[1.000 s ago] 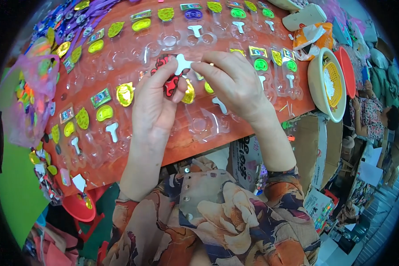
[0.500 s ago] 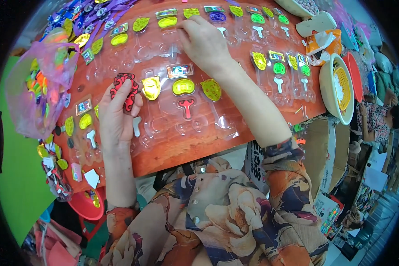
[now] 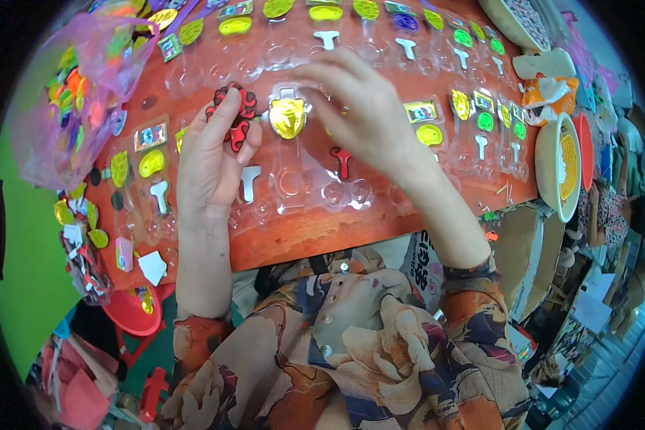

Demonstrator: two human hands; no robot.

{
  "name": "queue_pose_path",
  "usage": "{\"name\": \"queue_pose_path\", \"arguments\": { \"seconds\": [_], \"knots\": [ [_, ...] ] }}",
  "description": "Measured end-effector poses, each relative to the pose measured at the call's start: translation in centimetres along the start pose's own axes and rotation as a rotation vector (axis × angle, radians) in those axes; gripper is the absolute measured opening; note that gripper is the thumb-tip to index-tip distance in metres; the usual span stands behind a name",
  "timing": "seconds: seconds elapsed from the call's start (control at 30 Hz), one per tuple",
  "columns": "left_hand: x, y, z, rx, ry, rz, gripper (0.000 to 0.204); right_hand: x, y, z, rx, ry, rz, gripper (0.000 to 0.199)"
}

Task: Sorting and placing small toy components and labels into plastic display molds.

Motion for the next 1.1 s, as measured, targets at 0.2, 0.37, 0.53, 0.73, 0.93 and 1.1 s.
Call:
{"name": "queue_pose_path", "arguments": {
  "seconds": [0.2,0.37,0.53,0.73,0.93,1.1],
  "knots": [
    [0.0,-0.2,0.3,0.042,-0.021,-0.044,0.024,2.1,-0.6,2.6,-0.054,-0.284,-0.314,0.040],
    [-0.1,-0.2,-0.2,0.182,-0.083,-0.094,0.021,3.1,-0.4,2.7,0.011,-0.391,-0.328,0.036],
    [-0.2,-0.5,0.2,0.179,-0.053,-0.091,0.022,3.2,-0.1,2.9,-0.075,0.039,0.117,0.023],
    [0.9,-0.5,0.5,0.120,-0.050,-0.032,0.022,1.7,-0.3,3.6,-0.009,0.494,0.610,0.025],
    [0.8,-0.5,0.0,0.063,-0.019,-0.005,0.020,0.8,0.2,3.5,0.032,0.658,0.834,0.025],
    [0.4,-0.4,-0.5,-0.057,-0.090,0.061,0.019,-0.8,1.0,3.8,-0.104,0.820,0.838,0.024]
  ]
}}
Point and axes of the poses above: each hand's wrist, its own y-axis towards the middle knuckle, its own z-axis out of the palm, x = y × z, the point moved 3 cm from there along y, towards the middle knuckle, and after that the axes turned 5 degrees about z, right-handed, at the moved point
